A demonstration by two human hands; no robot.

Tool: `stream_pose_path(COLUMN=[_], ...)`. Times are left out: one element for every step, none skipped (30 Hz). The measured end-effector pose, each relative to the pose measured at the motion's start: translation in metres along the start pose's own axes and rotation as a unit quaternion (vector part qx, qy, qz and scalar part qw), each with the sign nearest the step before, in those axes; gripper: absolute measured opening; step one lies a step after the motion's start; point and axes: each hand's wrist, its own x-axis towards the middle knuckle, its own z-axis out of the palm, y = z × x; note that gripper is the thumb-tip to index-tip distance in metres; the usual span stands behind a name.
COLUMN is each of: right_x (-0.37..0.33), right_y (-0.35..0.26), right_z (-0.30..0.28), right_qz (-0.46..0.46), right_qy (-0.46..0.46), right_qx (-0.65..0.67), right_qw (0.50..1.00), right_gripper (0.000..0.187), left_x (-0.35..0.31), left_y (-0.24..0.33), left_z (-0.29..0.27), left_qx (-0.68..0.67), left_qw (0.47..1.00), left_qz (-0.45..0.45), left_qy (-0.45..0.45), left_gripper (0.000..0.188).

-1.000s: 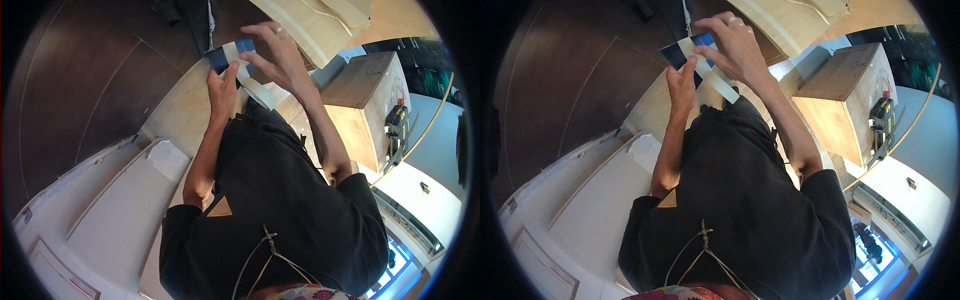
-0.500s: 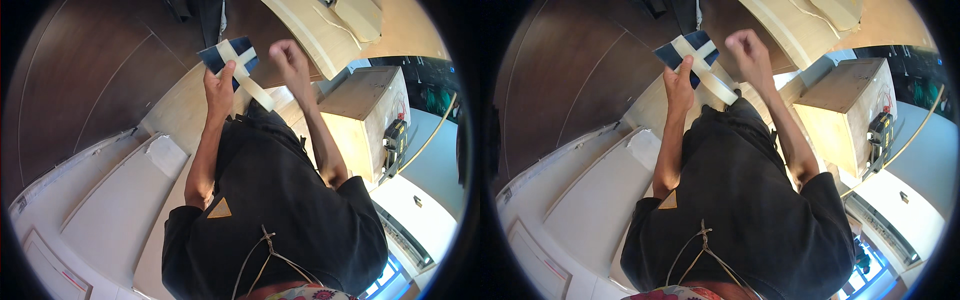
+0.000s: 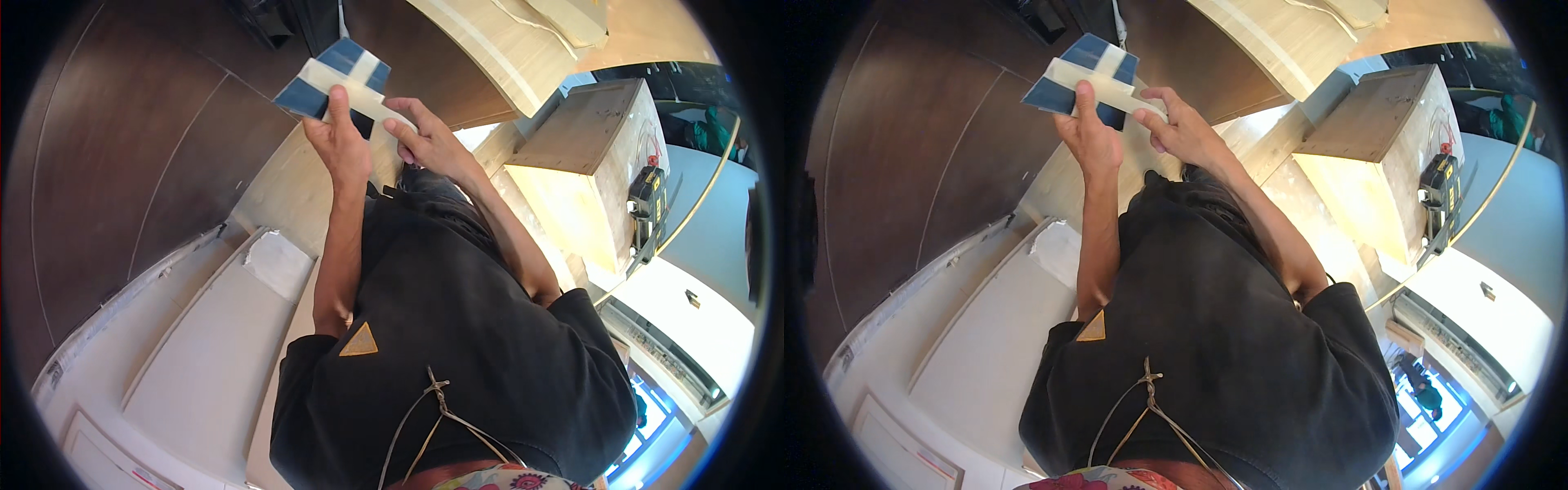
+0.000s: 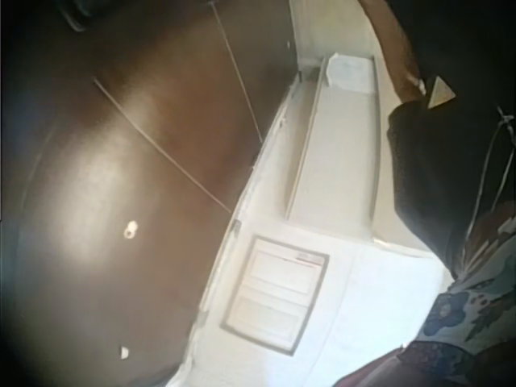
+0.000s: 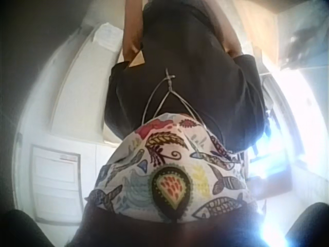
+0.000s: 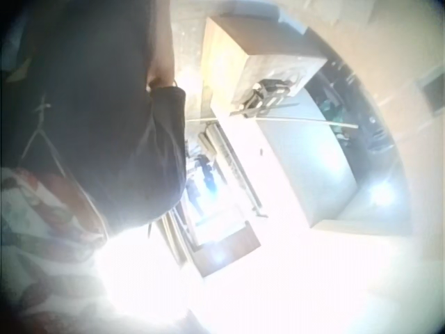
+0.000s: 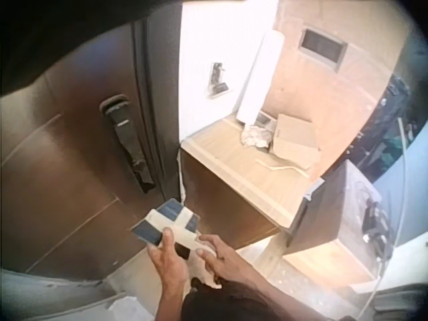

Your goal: The person picks up a square piece of sandpaper, applies masking tape across the back in a cross pattern, and then wraps the edges with more tape.

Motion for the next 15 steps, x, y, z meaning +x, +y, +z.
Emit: stream_pose_path(right_x=[0.001,0.001,0.0,0.002,0.004,0.007,0.009,0.011,0.012,0.012,0.012,0.011,0.013,0.017,0.021], right_y=[-0.002,-0.006,-0.009,-0.009,-0.009,-0.01,-0.01,-0.012,-0.014,-0.016,-0.02,-0.021,-0.018,-0.012,-0.008], right_z=[-0.001,-0.002,-0.003,-0.003,-0.003,-0.002,-0.001,-0.001,-0.001,-0.002,-0.002,-0.002,-0.001,0.0,0.0], right_qz=[-0.002,-0.004,-0.004,-0.002,-0.001,-0.001,0.004,0.008,0.012,0.013,0.014,0.016,-0.012,-0.04,-0.068], right_qy=[-0.007,-0.014,-0.018,-0.022,-0.027,-0.032,-0.036,-0.041,-0.045,-0.055,-0.064,-0.071,-0.081,-0.091,-0.1], right_qx=[0.003,0.007,0.011,0.013,0.015,0.018,0.016,0.015,0.012,0.015,0.017,0.021,0.023,0.025,0.028], right_qw=[1.0,1.0,1.0,1.0,1.0,0.999,0.999,0.999,0.999,0.998,0.998,0.997,0.996,0.995,0.992], right_gripper=[0.049,0.051,0.053,0.052,0.052,0.051,0.049,0.048,0.047,0.045,0.044,0.043,0.041,0.039,0.038], left_x=[0.0,0.001,0.0,-0.001,-0.001,-0.001,0.001,0.001,0.002,0.002,0.002,0.002,0.001,0.0,0.0], left_y=[-0.002,-0.003,0.002,0.008,0.012,0.013,0.014,0.014,0.015,0.016,0.017,0.019,0.022,0.024,0.026], left_z=[-0.003,-0.006,-0.005,-0.006,-0.006,-0.007,-0.007,-0.008,-0.008,-0.009,-0.009,-0.01,-0.01,-0.011,-0.012], left_qx=[0.003,0.006,-0.002,-0.01,-0.018,-0.03,-0.042,-0.054,-0.063,-0.072,-0.081,-0.089,-0.098,-0.106,-0.114], left_qw=[1.0,1.0,1.0,1.0,0.999,0.999,0.999,0.998,0.998,0.997,0.997,0.996,0.995,0.994,0.992], left_qz=[0.01,0.021,0.002,-0.016,-0.034,-0.027,-0.02,-0.013,-0.014,-0.015,-0.016,-0.023,-0.031,-0.038,-0.051], left_qy=[-0.007,-0.015,-0.01,-0.005,0.0,-0.005,-0.01,-0.015,-0.01,-0.006,-0.001,0.004,0.008,0.012,0.013], left_gripper=[0.037,0.038,0.038,0.038,0.038,0.037,0.037,0.037,0.037,0.037,0.037,0.037,0.038,0.038,0.039])
